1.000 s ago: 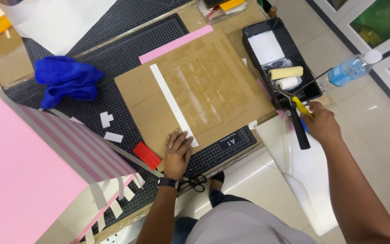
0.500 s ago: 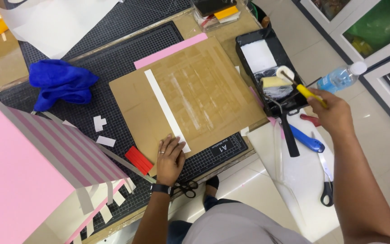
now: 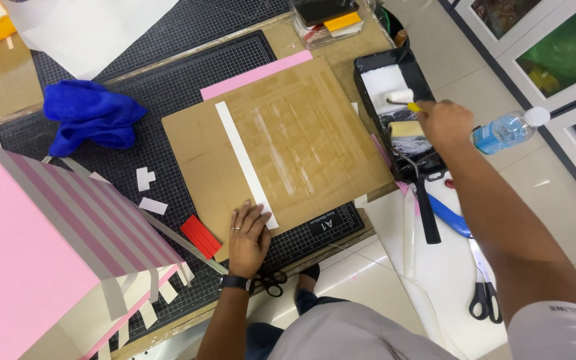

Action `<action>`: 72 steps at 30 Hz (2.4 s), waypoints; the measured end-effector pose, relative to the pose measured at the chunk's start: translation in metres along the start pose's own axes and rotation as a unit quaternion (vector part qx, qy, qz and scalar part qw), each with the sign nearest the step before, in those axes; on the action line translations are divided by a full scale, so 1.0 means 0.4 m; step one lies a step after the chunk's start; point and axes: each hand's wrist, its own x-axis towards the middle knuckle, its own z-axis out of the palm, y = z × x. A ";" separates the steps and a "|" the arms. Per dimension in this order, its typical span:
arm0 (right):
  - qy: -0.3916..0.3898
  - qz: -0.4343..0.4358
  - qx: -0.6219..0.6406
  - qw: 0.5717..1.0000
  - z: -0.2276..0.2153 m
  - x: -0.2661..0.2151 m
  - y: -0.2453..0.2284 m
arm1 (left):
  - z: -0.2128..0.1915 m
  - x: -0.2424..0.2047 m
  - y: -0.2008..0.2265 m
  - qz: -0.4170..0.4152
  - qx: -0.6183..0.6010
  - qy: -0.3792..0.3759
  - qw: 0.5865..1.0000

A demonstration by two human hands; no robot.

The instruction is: The person applies adhesive using a roller to white paper strips, then aligns and adheres the strips onto a pink cardboard box using a ruler and a red squeegee tool.

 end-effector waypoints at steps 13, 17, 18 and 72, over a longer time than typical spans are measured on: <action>-0.288 0.053 0.026 0.956 -0.311 0.063 0.007 | -0.011 0.007 0.001 0.053 -0.053 0.025 0.997; -0.308 0.033 0.014 0.951 -0.228 0.089 0.013 | -0.007 0.005 0.004 0.061 -0.056 0.039 0.996; -0.276 0.017 0.019 0.961 -0.211 0.100 0.025 | -0.009 0.005 0.004 0.060 -0.053 0.037 0.996; -0.079 -0.237 0.131 0.959 -0.526 -0.496 -0.711 | 0.050 -0.104 0.017 0.108 0.048 0.096 0.988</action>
